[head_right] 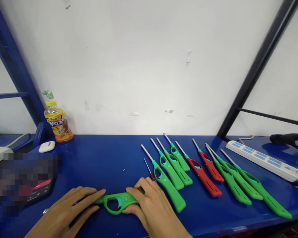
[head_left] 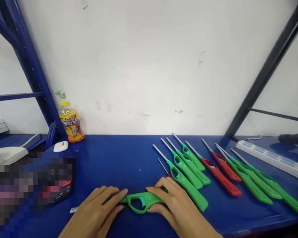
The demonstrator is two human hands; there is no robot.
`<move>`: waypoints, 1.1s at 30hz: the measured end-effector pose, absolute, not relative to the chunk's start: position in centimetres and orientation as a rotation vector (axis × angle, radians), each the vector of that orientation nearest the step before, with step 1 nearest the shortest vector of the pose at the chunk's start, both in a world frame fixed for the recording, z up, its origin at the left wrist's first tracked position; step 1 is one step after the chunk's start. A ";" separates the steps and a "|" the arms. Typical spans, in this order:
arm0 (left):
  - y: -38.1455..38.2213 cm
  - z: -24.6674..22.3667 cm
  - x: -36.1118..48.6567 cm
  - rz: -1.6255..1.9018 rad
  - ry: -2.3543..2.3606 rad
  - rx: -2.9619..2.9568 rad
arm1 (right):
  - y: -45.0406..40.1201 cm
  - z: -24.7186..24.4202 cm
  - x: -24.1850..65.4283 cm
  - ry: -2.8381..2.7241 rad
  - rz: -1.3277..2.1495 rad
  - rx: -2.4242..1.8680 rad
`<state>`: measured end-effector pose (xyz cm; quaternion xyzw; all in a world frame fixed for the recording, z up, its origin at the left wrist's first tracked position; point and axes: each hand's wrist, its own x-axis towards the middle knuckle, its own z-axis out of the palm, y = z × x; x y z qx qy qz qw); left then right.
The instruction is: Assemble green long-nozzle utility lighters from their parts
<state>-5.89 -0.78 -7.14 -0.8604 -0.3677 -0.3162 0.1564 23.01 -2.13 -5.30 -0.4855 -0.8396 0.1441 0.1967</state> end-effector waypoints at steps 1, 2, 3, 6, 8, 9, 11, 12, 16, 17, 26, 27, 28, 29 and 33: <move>-1.2 -7.3 -6.3 -0.878 -1.070 -2.409 | -2.2 -5.4 23.1 -2.353 0.398 -1.351; -1.6 -7.5 -6.8 -0.841 -1.090 -2.357 | -2.2 -5.4 23.2 -2.357 0.394 -1.339; -1.9 -7.7 -7.4 -0.790 -1.110 -2.311 | -2.1 -5.5 23.2 -2.359 0.394 -1.329; -2.1 -8.2 -9.1 -0.658 -1.076 -2.240 | -2.1 -5.5 23.3 -2.382 0.410 -1.316; -1.7 -8.2 -9.5 -0.623 -1.047 -2.295 | -2.2 -5.4 23.3 -2.394 0.428 -1.323; -1.5 -8.1 -9.4 -0.644 -1.054 -2.337 | -2.3 -5.5 23.3 -2.398 0.431 -1.322; -1.1 -8.0 -8.6 -0.744 -1.140 -2.405 | -2.4 -5.5 23.3 -2.409 0.417 -1.315; -1.0 -7.9 -8.1 -0.804 -1.171 -2.430 | -2.4 -5.6 23.3 -2.416 0.408 -1.308; -1.4 -8.2 -6.2 -0.852 -1.266 -2.516 | -2.3 -6.0 23.5 -2.441 0.366 -1.243; -1.5 -8.2 -6.0 -0.843 -1.277 -2.525 | -2.3 -6.0 23.5 -2.441 0.354 -1.228; -1.6 -7.9 -5.6 -0.800 -1.044 -2.405 | -2.4 -5.1 23.2 -2.461 0.491 -1.247; -1.5 -8.0 -5.4 -0.783 -1.022 -2.352 | -2.5 -5.1 23.2 -2.457 0.502 -1.250; -1.3 -8.0 -5.3 -0.770 -1.006 -2.320 | -2.5 -5.1 23.3 -2.452 0.505 -1.253; -1.2 -7.9 -5.1 -0.763 -0.995 -2.311 | -2.5 -5.2 23.3 -2.450 0.502 -1.256; -1.0 -6.8 -4.4 -0.815 -0.931 -2.364 | -2.6 -5.3 23.5 -2.460 0.466 -1.253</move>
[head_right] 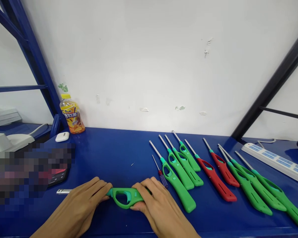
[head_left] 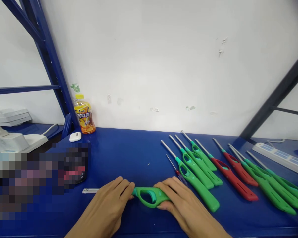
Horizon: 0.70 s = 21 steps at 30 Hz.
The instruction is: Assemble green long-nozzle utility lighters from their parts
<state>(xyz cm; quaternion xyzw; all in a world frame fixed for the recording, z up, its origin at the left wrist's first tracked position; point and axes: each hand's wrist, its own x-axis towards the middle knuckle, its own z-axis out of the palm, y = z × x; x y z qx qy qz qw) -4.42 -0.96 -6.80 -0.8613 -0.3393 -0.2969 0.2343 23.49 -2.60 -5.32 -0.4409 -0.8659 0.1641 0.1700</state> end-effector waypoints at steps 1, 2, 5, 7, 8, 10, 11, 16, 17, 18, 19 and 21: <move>-0.9 -6.5 -4.2 -0.834 -0.929 -2.382 | -2.6 -5.3 23.5 -2.461 0.460 -1.252; -0.9 -6.3 -4.1 -0.849 -0.929 -2.398 | -2.6 -5.2 23.5 -2.460 0.455 -1.251; -0.9 -6.4 -3.8 -0.884 -0.942 -2.408 | -2.5 -4.9 23.5 -2.450 0.443 -1.249; -0.8 -7.0 -4.0 -0.896 -0.949 -2.384 | -2.4 -4.8 23.4 -2.448 0.434 -1.241; -0.8 -7.5 -4.2 -0.895 -0.947 -2.367 | -2.4 -4.8 23.4 -2.448 0.427 -1.236; -0.8 -8.3 -4.8 -0.887 -0.937 -2.331 | -2.4 -4.8 23.3 -2.447 0.398 -1.220; -0.8 -8.7 -5.0 -0.870 -0.938 -2.327 | -2.4 -4.8 23.4 -2.446 0.386 -1.213; -0.7 -9.5 -5.9 -0.731 -0.978 -2.405 | -2.4 -5.2 23.4 -2.419 0.413 -1.217; -0.7 -9.4 -5.9 -0.722 -0.985 -2.409 | -2.4 -5.3 23.4 -2.410 0.427 -1.224; -0.6 -9.3 -5.8 -0.725 -0.995 -2.410 | -2.5 -5.4 23.4 -2.402 0.439 -1.233; -0.6 -9.1 -5.6 -0.742 -1.009 -2.407 | -2.5 -5.5 23.3 -2.393 0.446 -1.248; -0.6 -8.7 -5.3 -0.797 -1.043 -2.404 | -2.7 -5.7 23.3 -2.386 0.432 -1.278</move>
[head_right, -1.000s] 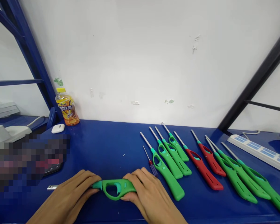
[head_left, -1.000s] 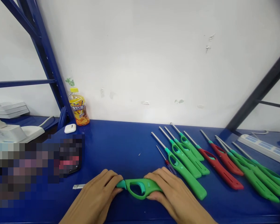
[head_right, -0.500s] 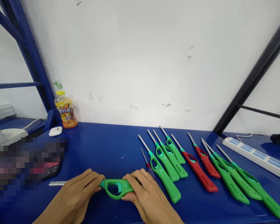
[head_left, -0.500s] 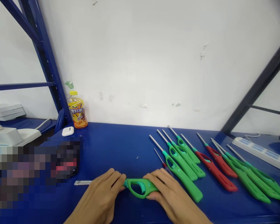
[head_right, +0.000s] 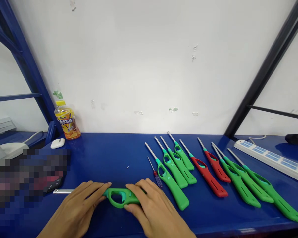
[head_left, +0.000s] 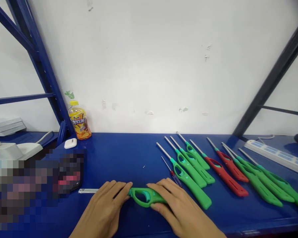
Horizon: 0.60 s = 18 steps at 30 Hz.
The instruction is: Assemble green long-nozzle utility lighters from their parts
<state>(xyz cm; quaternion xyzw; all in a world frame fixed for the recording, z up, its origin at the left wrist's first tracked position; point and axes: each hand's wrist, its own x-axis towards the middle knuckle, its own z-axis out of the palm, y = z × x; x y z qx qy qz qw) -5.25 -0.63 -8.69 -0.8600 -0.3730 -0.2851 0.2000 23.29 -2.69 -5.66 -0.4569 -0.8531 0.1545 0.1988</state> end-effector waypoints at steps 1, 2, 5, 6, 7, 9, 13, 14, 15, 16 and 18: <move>-0.6 -8.4 -5.1 -0.829 -1.055 -2.407 | -2.8 -5.8 23.3 -2.395 0.417 -1.286; -0.7 -8.2 -4.9 -0.856 -1.070 -2.414 | -2.8 -5.9 23.3 -2.410 0.396 -1.288; -0.7 -7.7 -4.7 -0.901 -1.066 -2.505 | -2.8 -6.1 23.5 -2.452 0.284 -1.241; -0.8 -7.6 -4.7 -0.908 -1.067 -2.554 | -2.8 -6.2 23.5 -2.457 0.239 -1.222; -0.8 -7.6 -4.7 -0.917 -1.071 -2.603 | -2.8 -6.3 23.6 -2.459 0.198 -1.205; -1.0 -7.6 -4.8 -0.944 -1.108 -2.680 | -2.7 -6.6 23.7 -2.472 0.146 -1.170; -1.2 -7.4 -4.8 -0.977 -1.210 -2.788 | -2.6 -7.2 23.6 -2.460 0.100 -1.092; -1.2 -7.3 -4.7 -0.979 -1.236 -2.806 | -2.6 -7.3 23.6 -2.451 0.103 -1.085; -1.2 -7.3 -4.6 -0.980 -1.258 -2.816 | -2.6 -7.3 23.5 -2.446 0.113 -1.082; -1.2 -7.2 -4.6 -0.983 -1.275 -2.816 | -2.6 -7.3 23.4 -2.443 0.129 -1.083; -1.1 -7.2 -4.4 -0.993 -1.260 -2.804 | -2.7 -7.0 23.3 -2.439 0.167 -1.088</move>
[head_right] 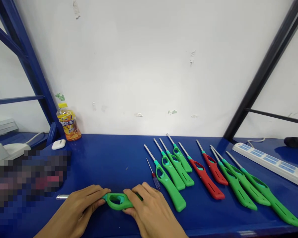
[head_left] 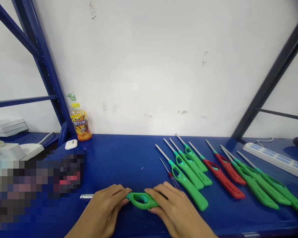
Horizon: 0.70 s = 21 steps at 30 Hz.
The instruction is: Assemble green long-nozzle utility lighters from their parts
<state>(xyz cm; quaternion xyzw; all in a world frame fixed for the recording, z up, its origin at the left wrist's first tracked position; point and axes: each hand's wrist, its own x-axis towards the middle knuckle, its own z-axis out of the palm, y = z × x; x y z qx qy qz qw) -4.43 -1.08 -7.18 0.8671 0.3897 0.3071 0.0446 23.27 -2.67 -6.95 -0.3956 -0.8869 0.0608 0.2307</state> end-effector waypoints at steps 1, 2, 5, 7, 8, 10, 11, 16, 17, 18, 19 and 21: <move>-1.0 -7.2 -4.4 0.966 1.182 2.673 | -2.7 -6.7 23.2 -2.431 0.197 -1.098; -0.9 -7.2 -4.4 1.000 1.178 2.703 | -2.8 -6.5 23.3 -2.416 0.241 -1.114; -0.7 -7.5 -4.5 1.133 1.213 2.799 | -2.8 -6.1 23.6 -2.286 0.367 -1.189; -0.5 -7.6 -4.7 1.224 1.279 2.847 | -2.6 -6.2 23.9 -2.157 0.386 -1.204; -0.4 -7.7 -4.9 1.269 1.314 2.866 | -2.5 -6.2 24.1 -2.111 0.386 -1.180; -0.4 -7.7 -5.1 1.339 1.358 2.892 | -2.4 -6.4 24.4 -2.080 0.402 -1.093; -0.4 -7.6 -5.2 1.363 1.369 2.895 | -2.4 -6.4 24.5 -2.084 0.407 -1.048; -1.1 -7.6 -5.7 1.274 1.341 2.887 | -3.1 -6.2 24.4 -2.109 0.234 -0.966; -1.3 -7.7 -5.8 1.235 1.351 2.884 | -3.2 -6.0 24.3 -2.117 0.220 -0.971; -1.5 -7.9 -5.9 1.196 1.369 2.886 | -3.3 -5.8 24.2 -2.125 0.231 -0.987; -1.7 -8.1 -6.0 1.171 1.396 2.885 | -3.4 -5.6 24.1 -2.134 0.264 -1.014; -1.9 -8.4 -6.0 1.133 1.421 2.907 | -3.4 -5.2 23.9 -2.163 0.367 -1.074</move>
